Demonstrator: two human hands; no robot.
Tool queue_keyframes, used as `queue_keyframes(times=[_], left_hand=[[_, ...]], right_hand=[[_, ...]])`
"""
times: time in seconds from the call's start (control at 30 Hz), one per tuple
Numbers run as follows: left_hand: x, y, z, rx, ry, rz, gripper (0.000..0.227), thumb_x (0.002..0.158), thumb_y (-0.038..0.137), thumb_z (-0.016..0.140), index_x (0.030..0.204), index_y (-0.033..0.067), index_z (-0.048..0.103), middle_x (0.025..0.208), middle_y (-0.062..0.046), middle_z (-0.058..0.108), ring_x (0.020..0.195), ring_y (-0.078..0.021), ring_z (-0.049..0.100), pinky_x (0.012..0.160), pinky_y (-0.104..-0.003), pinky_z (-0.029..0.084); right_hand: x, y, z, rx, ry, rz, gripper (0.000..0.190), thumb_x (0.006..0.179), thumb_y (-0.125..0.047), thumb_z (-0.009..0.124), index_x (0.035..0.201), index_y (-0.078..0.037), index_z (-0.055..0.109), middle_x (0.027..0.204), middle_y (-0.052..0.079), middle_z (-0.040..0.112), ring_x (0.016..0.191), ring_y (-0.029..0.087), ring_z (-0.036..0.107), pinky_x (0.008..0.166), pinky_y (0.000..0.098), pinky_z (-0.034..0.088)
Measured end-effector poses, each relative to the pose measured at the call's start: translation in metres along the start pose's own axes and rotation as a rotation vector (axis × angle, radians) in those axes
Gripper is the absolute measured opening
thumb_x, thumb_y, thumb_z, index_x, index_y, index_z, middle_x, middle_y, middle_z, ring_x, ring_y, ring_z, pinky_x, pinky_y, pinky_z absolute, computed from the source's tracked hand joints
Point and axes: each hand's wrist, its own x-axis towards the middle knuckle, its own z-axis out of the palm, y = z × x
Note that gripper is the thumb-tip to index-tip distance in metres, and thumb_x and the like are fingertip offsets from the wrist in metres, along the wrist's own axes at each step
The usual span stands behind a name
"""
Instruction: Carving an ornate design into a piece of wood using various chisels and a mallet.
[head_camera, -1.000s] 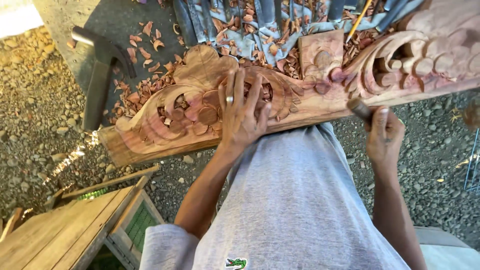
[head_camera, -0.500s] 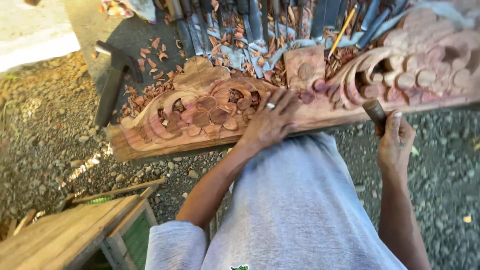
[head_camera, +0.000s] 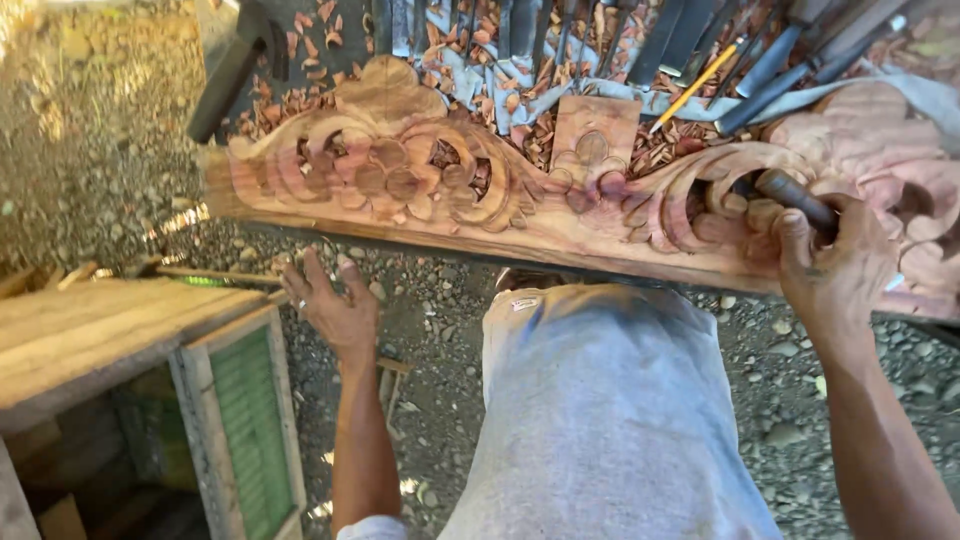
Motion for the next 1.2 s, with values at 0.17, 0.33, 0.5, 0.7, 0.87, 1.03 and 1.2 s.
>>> queue_keyframes(times=[0.17,0.33,0.5,0.7,0.87,1.03,1.2], left_hand=[[-0.003,0.047,0.017,-0.229,-0.052,0.107,0.065,0.108,0.043,0.061,0.156,0.0030,0.045,0.164,-0.034,0.028,0.157,-0.0517,0.022,0.128,-0.059,0.020],[0.051,0.078,0.051,-0.172,-0.009,0.398,0.063,0.102,0.044,0.062,0.151,0.0054,0.055,0.162,-0.024,0.038,0.154,-0.0460,0.029,0.127,-0.057,0.022],[0.053,0.059,0.078,-0.360,0.027,0.477,0.050,0.105,0.040,0.055,0.138,0.0040,0.065,0.152,-0.019,0.055,0.149,-0.0425,0.047,0.125,-0.056,0.039],[0.056,0.062,0.076,-0.337,0.076,0.480,0.046,0.100,0.032,0.052,0.129,0.0008,0.067,0.147,-0.021,0.058,0.142,-0.0451,0.051,0.121,-0.057,0.041],[0.054,0.058,0.070,-0.316,0.048,0.504,0.046,0.097,0.029,0.054,0.130,0.0005,0.066,0.146,-0.022,0.057,0.142,-0.0453,0.049,0.118,-0.060,0.038],[0.065,0.068,0.064,-0.403,0.062,0.561,0.042,0.096,0.026,0.061,0.128,0.0002,0.065,0.145,-0.024,0.056,0.140,-0.0477,0.050,0.118,-0.059,0.040],[0.066,0.073,0.055,-0.406,0.076,0.547,0.035,0.092,0.023,0.067,0.118,0.0002,0.068,0.139,-0.024,0.060,0.134,-0.0483,0.054,0.115,-0.057,0.043]], right_hand=[[0.019,0.014,0.031,-0.141,-0.038,-0.202,0.035,0.118,-0.037,0.066,0.116,-0.002,0.062,0.101,0.017,0.065,0.089,0.035,0.062,0.084,0.0442,0.047],[0.009,0.043,0.046,-0.136,-0.038,-0.203,0.038,0.116,-0.039,0.060,0.118,-0.001,0.061,0.103,0.018,0.064,0.088,0.034,0.060,0.083,0.0435,0.046],[0.011,0.048,0.046,-0.197,-0.081,-0.157,0.047,0.115,-0.044,0.053,0.116,0.002,0.059,0.098,0.019,0.060,0.082,0.035,0.057,0.077,0.0439,0.043],[0.009,0.045,0.044,-0.277,-0.057,-0.151,0.055,0.119,-0.051,0.046,0.116,0.002,0.057,0.096,0.017,0.060,0.077,0.033,0.057,0.071,0.0430,0.042],[0.013,0.028,0.044,-0.264,-0.038,-0.087,0.054,0.115,-0.050,0.049,0.120,0.002,0.059,0.095,0.018,0.061,0.079,0.035,0.059,0.075,0.0454,0.044],[0.018,0.021,0.050,-0.208,0.015,-0.065,0.049,0.114,-0.044,0.053,0.126,0.003,0.057,0.104,0.019,0.060,0.091,0.035,0.058,0.084,0.0456,0.047],[0.049,-0.046,0.052,-0.213,0.102,0.154,0.040,0.111,-0.041,0.058,0.124,-0.003,0.060,0.098,0.014,0.062,0.086,0.030,0.059,0.080,0.0438,0.047]])
